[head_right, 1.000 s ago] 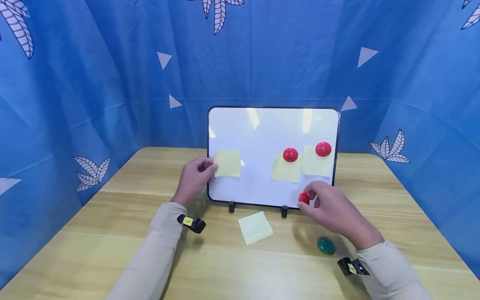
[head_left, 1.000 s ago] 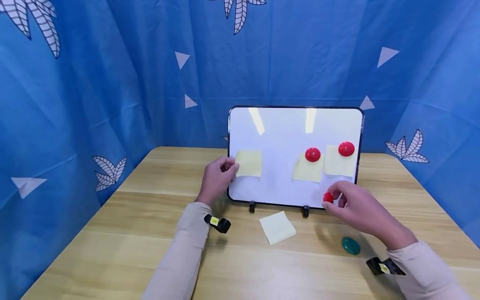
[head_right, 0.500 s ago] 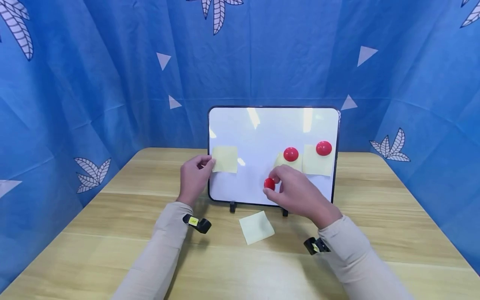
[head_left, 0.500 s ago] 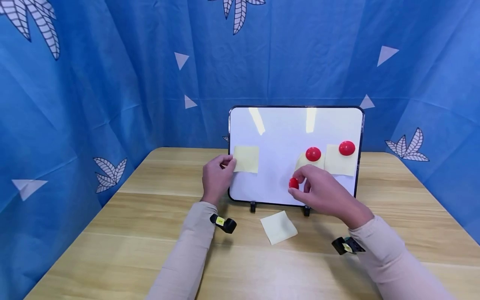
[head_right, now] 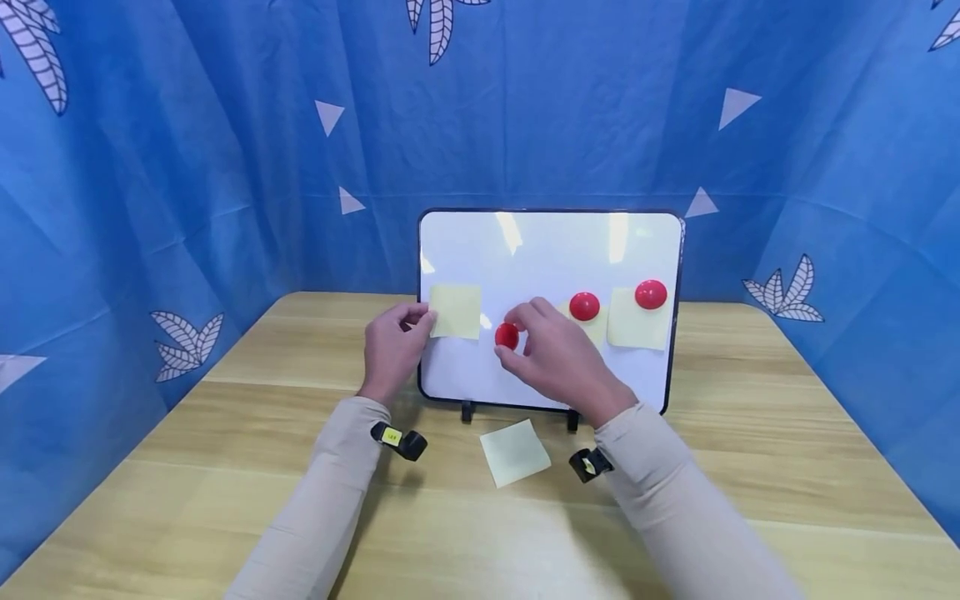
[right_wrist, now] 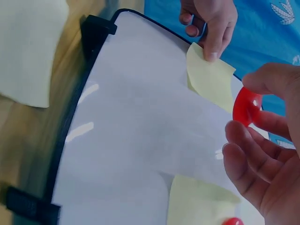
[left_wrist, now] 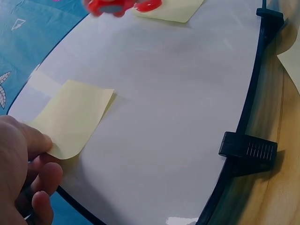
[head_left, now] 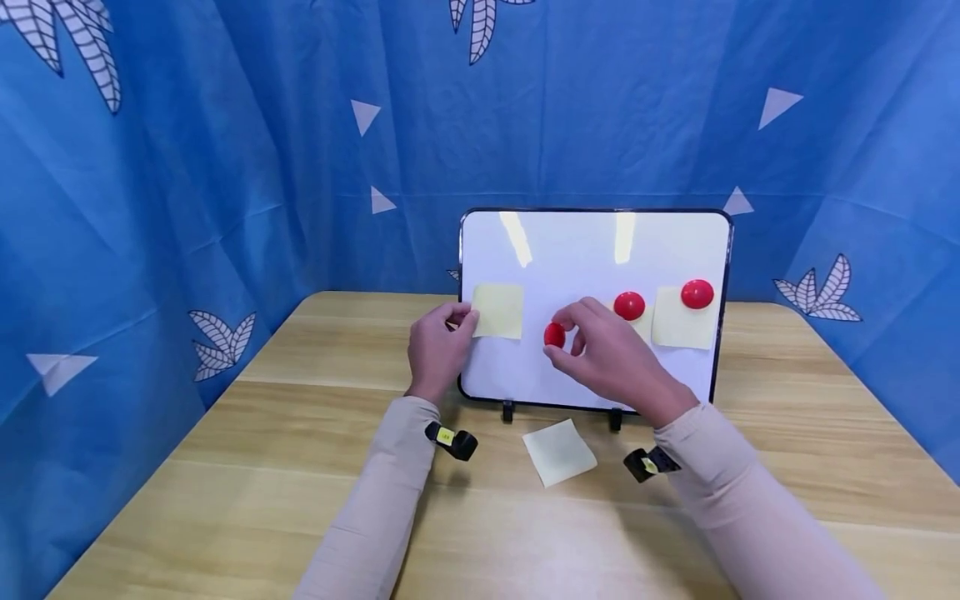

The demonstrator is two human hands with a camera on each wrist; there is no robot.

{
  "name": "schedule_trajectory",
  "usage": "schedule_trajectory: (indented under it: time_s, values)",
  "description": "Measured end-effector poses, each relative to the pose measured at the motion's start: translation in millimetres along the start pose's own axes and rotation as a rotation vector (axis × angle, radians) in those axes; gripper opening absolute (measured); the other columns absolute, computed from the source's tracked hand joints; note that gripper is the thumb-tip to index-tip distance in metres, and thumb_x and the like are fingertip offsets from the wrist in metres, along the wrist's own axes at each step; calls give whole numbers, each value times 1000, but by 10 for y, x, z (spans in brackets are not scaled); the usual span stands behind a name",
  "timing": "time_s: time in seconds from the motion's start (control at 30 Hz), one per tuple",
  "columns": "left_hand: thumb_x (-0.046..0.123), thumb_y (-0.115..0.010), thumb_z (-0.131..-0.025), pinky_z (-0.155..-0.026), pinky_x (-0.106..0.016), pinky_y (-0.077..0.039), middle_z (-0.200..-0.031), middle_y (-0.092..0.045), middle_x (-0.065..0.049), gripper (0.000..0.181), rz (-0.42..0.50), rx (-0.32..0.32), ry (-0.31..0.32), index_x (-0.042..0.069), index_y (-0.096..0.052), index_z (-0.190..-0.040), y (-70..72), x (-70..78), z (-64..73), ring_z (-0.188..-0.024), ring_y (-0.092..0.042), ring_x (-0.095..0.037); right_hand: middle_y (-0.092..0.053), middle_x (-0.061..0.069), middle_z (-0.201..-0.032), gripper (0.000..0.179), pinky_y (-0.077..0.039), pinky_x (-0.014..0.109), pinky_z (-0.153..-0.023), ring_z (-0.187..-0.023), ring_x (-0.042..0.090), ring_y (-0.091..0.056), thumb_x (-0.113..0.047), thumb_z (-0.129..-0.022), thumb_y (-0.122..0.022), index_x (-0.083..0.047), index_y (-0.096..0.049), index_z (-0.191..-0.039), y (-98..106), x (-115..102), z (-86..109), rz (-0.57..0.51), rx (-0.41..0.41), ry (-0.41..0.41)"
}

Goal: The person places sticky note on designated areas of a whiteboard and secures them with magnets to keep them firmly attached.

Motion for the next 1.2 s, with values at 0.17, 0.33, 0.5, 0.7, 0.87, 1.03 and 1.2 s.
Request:
schedule_trajectory:
  time_s: [0.17, 0.33, 0.5, 0.7, 0.87, 1.03, 1.2]
  values:
    - [29, -71, -94, -66, -35, -48, -86, -69, 1, 21, -14, -5, 6, 13, -77, -105, 5, -45, 1, -80, -60, -18, -60, 4, -107, 41, -54, 27, -62, -76, 15, -59, -24, -80, -85, -11, -66, -114, -55, -72, -173, 26, 7, 30]
    - [29, -71, -94, -67, -35, -48, -86, -68, 1, 20, -18, -3, 13, 14, -77, -105, 10, -64, 7, -79, -60, -18, -60, 8, -111, 45, -55, 29, -63, -78, 16, -60, -23, -81, -85, -8, -65, -118, -89, -133, -360, 47, 54, 58]
    - [30, -72, -94, -67, -35, -48, -86, -67, 0, 20, -17, 5, 2, 15, -77, -105, 15, -42, -1, -79, -59, -19, -59, 10, -113, 48, -57, 30, -66, -82, 19, -62, -23, -81, -85, -6, -64, -120, -136, -178, -506, 48, 124, 55]
    - [31, -72, -94, -68, -34, -48, -88, -68, 1, 21, -23, -11, 0, 15, -76, -108, -2, -27, -19, -81, -60, -18, -59, 10, -112, 48, -57, 30, -68, -83, 19, -63, -22, -80, -86, -6, -64, -120, -209, -226, -610, 40, 198, 70]
    - [32, -71, -95, -68, -34, -48, -88, -68, 1, 21, -37, -3, -8, 16, -76, -107, -13, -28, -29, -81, -59, -17, -59, 12, -112, 48, -57, 30, -69, -80, 19, -63, -23, -80, -85, -5, -64, -120, -254, -275, -675, 85, 227, 111]
    - [33, -71, -95, -67, -34, -48, -88, -68, 2, 21, -44, 4, -1, 16, -76, -106, -17, -26, -32, -80, -59, -17, -59, 14, -112, 49, -58, 32, -70, -80, 21, -65, -24, -80, -86, -4, -65, -120, -301, -328, -744, 152, 213, 142]
    - [33, -71, -95, -67, -34, -49, -88, -69, 2, 21, -58, 16, 4, 16, -76, -107, -5, -15, -47, -80, -60, -17, -60, 16, -110, 49, -59, 37, -72, -86, 26, -67, -23, -79, -87, -3, -65, -119, -328, -373, -803, 199, 218, 184]
Point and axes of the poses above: each hand's wrist, its own z-axis away from the middle knuckle, its own y-axis out of the back of the hand, x = y × z, the point moved 4 cm from there along -z, towards the middle knuckle
